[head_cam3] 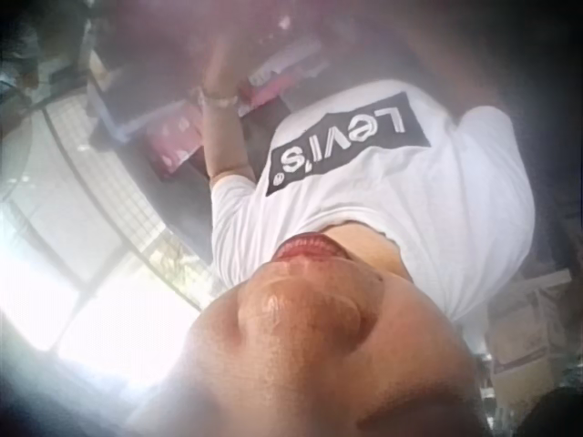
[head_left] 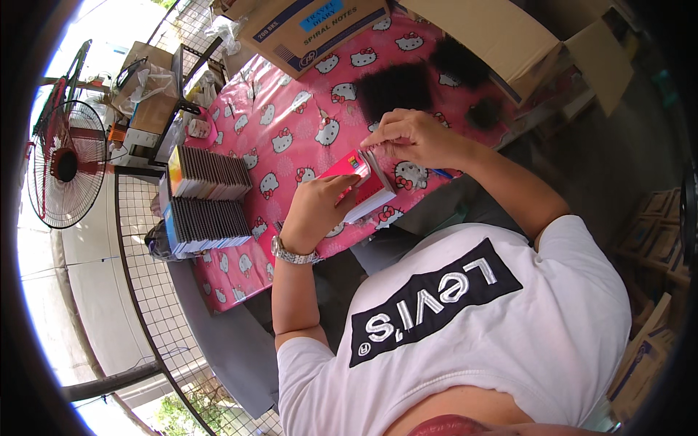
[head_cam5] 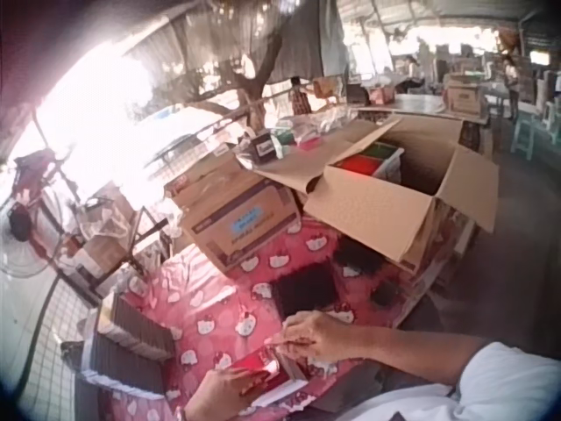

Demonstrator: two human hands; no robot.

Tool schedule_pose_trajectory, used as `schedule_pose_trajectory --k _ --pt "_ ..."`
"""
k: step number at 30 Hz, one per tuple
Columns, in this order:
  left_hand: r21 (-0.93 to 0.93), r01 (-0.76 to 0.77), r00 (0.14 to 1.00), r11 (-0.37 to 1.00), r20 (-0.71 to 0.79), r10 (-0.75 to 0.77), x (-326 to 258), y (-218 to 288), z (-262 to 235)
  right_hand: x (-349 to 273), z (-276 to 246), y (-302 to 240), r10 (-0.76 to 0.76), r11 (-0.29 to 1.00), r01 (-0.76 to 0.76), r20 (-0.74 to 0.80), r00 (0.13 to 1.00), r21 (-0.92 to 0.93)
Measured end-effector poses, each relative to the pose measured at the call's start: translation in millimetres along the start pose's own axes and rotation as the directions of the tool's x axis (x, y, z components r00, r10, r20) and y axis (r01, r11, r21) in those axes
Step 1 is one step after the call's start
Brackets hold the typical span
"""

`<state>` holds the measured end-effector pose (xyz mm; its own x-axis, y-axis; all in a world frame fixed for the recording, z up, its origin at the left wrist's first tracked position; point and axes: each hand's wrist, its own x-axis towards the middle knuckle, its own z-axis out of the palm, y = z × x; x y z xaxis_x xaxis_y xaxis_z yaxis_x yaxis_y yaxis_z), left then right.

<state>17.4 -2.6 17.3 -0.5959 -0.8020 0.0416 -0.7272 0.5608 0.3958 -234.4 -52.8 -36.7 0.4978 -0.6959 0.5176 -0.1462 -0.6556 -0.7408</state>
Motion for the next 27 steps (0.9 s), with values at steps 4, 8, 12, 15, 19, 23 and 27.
schedule_pose_trajectory --k 4,8,12,15,19,23,27 --pt "0.144 0.035 0.972 0.989 -0.236 0.0 -2 11 -12 4 0 -12 -0.089 0.996 0.087 -0.117 0.989 -0.019" --pt "0.211 -0.016 0.923 0.977 -0.373 0.096 8 8 12 8 3 -19 -0.201 0.958 0.165 -0.135 0.97 -0.236" --pt "0.221 0.008 0.903 0.975 -0.42 0.087 14 5 19 6 10 -22 -0.117 0.983 0.097 -0.129 0.985 -0.156" --pt "0.193 -0.015 0.911 0.981 -0.402 0.093 16 5 21 3 9 -24 -0.031 0.999 0.027 -0.091 0.995 -0.039" --pt "0.2 0.021 0.897 0.98 -0.437 0.07 19 17 27 -5 1 -17 -0.009 1.0 0.008 -0.067 0.998 -0.012" --pt "0.219 -0.019 0.887 0.976 -0.446 0.117 17 25 33 -6 2 -39 -0.036 0.978 0.021 -0.069 0.997 -0.207" --pt "0.211 -0.033 0.912 0.977 -0.394 0.116 13 20 29 -2 -14 -33 0.362 0.928 -0.359 -0.008 0.932 0.101"
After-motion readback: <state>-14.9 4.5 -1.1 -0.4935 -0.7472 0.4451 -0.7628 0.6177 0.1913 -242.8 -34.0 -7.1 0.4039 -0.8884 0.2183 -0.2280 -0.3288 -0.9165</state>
